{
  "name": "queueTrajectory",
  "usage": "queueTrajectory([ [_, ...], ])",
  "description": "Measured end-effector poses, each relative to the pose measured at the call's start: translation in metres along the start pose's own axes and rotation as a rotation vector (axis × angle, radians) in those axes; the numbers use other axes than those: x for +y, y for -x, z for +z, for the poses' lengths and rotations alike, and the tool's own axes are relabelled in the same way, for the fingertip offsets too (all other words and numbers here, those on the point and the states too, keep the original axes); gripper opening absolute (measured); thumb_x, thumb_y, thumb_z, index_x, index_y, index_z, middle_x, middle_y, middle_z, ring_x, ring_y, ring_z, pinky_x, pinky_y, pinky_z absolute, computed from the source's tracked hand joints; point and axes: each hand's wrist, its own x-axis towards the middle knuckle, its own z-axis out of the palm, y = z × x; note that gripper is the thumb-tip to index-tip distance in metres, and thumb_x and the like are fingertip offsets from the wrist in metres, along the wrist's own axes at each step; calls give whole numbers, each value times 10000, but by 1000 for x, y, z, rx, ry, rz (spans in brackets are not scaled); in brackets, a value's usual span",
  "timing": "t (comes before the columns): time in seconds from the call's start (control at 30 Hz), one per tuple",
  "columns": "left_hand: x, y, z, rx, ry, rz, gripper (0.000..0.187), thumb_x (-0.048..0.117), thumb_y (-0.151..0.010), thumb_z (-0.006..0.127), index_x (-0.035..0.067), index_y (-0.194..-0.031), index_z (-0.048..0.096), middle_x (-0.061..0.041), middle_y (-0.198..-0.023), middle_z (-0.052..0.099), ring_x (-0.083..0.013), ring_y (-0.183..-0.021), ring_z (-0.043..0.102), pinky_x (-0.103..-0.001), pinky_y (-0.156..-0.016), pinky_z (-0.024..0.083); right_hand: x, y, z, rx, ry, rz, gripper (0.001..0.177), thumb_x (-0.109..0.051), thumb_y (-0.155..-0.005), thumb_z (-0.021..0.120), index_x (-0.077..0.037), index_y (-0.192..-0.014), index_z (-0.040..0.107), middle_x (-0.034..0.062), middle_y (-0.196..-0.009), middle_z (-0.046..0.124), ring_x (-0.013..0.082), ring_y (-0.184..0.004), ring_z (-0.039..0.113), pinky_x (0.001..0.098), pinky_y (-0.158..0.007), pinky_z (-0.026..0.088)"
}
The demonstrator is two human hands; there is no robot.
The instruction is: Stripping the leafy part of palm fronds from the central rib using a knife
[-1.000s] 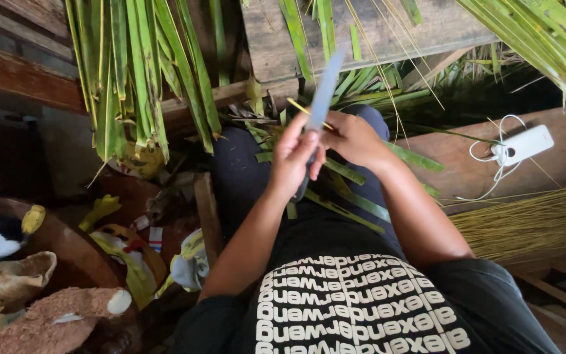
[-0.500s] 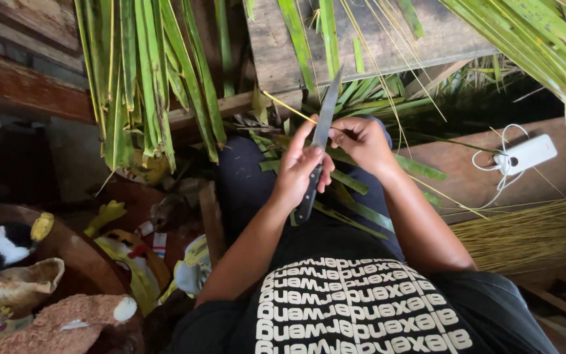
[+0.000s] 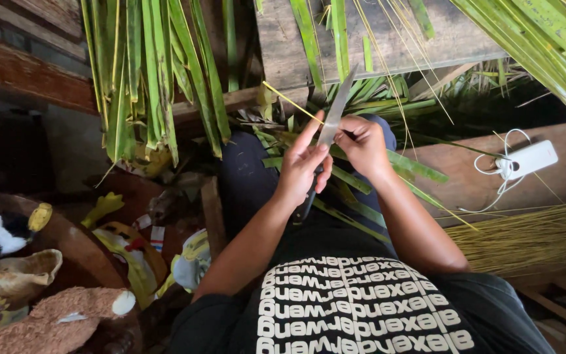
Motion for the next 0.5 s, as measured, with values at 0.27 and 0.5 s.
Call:
queueTrajectory([
  [0.27, 17, -2, -3, 119, 0, 30, 548, 50, -1017, 456, 146, -1533, 296, -145, -599, 564, -153, -351, 487, -245, -239, 414, -13, 1, 4, -4, -31, 5, 78, 41, -907, 662, 26, -930, 736, 156, -706, 663, 252, -733, 654, 392, -765, 503],
  [0.5, 9, 6, 7, 78, 18, -41, 580, 1, -1002, 461, 139, -1540, 294, -134, -584, 572, -143, -355, 496, -242, -243, 413, 3, 1, 3, 53, 39, -19, 93, 83, -862, 670, 23, -890, 735, 162, -696, 639, 286, -722, 647, 407, -754, 498],
])
